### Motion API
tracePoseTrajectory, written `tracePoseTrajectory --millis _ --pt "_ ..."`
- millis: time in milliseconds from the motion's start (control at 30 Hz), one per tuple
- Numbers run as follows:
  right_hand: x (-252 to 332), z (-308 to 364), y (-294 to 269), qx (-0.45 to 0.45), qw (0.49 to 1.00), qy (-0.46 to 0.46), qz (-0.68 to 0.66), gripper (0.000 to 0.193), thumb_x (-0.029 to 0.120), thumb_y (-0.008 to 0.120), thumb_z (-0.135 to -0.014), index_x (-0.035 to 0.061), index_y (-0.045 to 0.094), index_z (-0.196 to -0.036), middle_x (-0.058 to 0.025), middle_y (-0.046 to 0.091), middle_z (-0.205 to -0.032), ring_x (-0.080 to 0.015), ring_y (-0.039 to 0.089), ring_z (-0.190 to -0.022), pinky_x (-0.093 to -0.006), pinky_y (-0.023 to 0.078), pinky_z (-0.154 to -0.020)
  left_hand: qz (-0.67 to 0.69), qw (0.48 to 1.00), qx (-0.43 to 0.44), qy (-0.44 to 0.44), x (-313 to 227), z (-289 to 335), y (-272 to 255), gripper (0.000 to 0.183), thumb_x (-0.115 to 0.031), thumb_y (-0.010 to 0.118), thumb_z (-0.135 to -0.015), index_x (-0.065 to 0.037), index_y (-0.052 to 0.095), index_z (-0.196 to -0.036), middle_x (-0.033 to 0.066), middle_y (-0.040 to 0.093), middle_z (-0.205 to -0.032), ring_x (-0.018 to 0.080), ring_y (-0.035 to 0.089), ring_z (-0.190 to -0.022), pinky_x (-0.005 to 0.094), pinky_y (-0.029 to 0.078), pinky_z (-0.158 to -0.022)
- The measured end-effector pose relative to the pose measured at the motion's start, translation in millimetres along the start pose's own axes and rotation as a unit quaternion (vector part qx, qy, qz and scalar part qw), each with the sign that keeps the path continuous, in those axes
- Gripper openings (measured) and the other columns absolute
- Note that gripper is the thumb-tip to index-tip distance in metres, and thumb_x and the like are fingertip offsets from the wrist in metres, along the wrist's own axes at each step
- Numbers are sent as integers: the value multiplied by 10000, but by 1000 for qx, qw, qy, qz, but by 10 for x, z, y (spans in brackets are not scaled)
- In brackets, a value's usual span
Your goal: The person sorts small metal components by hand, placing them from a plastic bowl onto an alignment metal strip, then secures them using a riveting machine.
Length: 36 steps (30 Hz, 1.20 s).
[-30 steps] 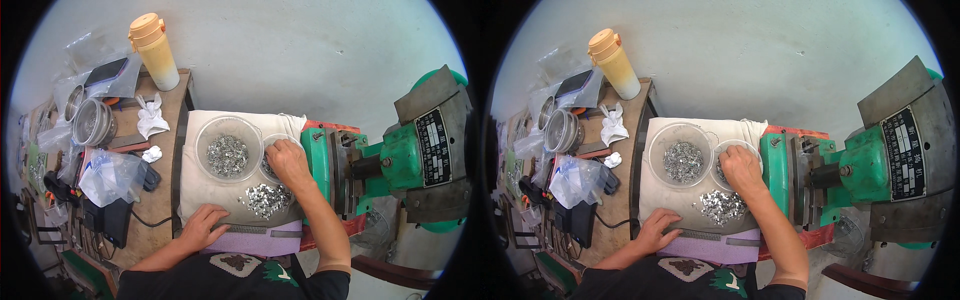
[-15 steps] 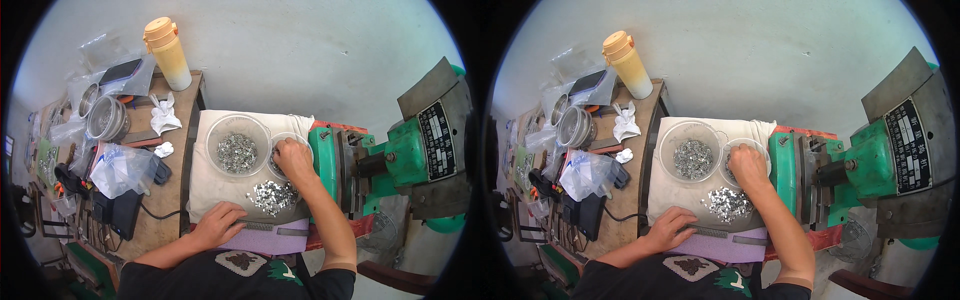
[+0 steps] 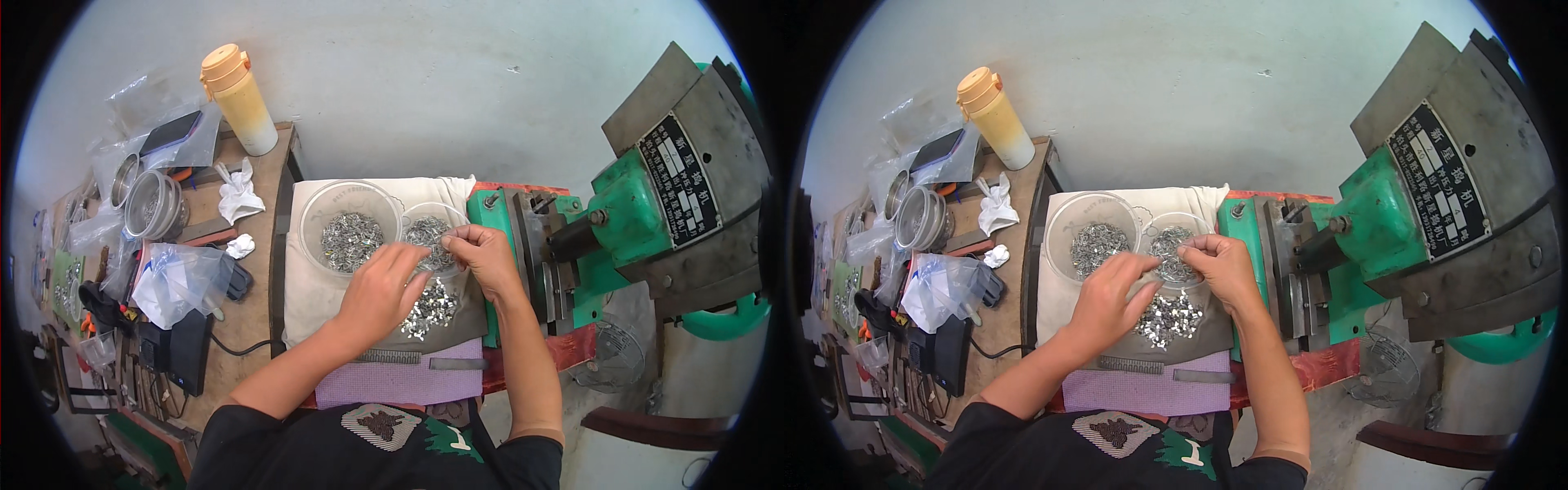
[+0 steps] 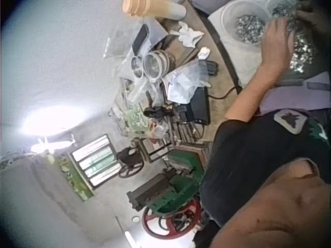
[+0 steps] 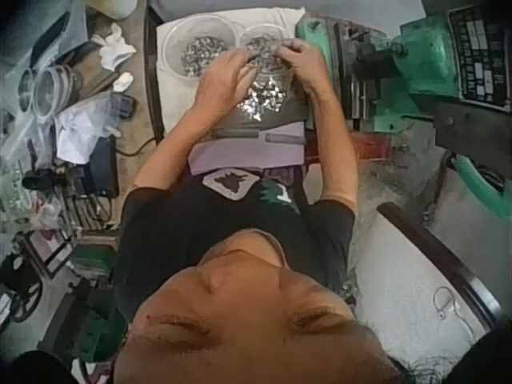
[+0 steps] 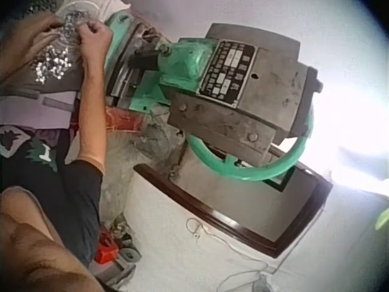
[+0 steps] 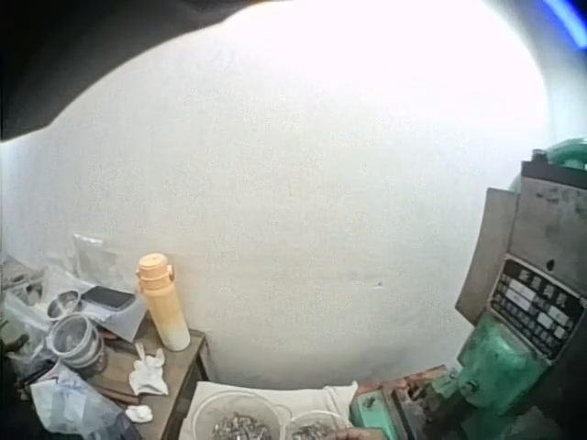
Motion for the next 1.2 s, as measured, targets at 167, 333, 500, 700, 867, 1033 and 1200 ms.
tracePoseTrajectory --millis 167,333,500,700,867,1033,1200 --pt "-74 97 -35 11 997 15 -72 94 97 717 -882 10 714 -917 10 641 -739 -56 528 -624 -209 414 -560 48 997 24 -49 81 -225 243 282 -101 712 -836 4 607 -1076 187 677 -991 360 667 -937 425 537 -781" --pt "-146 130 -62 16 990 28 -138 111 114 726 -885 12 724 -931 18 644 -735 -48 535 -618 -192 421 -554 115 977 85 -161 108 -271 292 252 -86 725 -862 34 670 -1076 159 742 -957 228 739 -878 320 577 -785" --pt "-172 116 -30 18 984 52 -170 119 121 719 -895 18 719 -954 21 639 -755 -48 542 -632 -191 430 -560 137 970 83 -182 150 -283 282 238 -89 725 -868 21 699 -1077 150 748 -958 182 736 -863 297 574 -773" --pt "-167 103 -25 15 982 59 -180 131 126 707 -913 14 714 -982 22 641 -765 -45 559 -646 -183 458 -578 136 969 88 -186 141 -324 265 241 -76 721 -862 20 701 -1082 142 751 -940 175 736 -835 295 569 -751" --pt "-190 125 8 7 986 38 -164 162 130 682 -939 -6 707 -1024 -3 669 -813 -62 605 -691 -204 523 -628 88 976 89 -178 201 -340 264 171 -82 714 -856 23 723 -991 145 745 -858 183 734 -752 298 563 -695" --pt "-227 122 52 5 991 28 -134 187 121 640 -967 -34 694 -1058 -35 684 -864 -87 636 -733 -228 556 -672 96 982 59 -154 230 -335 273 122 -77 684 -821 10 705 -904 175 714 -831 301 708 -719 373 547 -660" --pt "-208 153 114 16 997 16 -76 254 107 583 -997 -63 666 -1167 -71 700 -927 -108 662 -787 -246 579 -716 100 980 55 -161 249 -329 235 125 -77 676 -795 17 684 -877 164 710 -820 300 704 -714 370 548 -656"
Point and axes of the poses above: each hand's wrist, its own z-axis away from the middle knuckle, its own y-axis out of the palm, x = y × z, the point moved 1 cm from there along -z, towards the middle knuckle
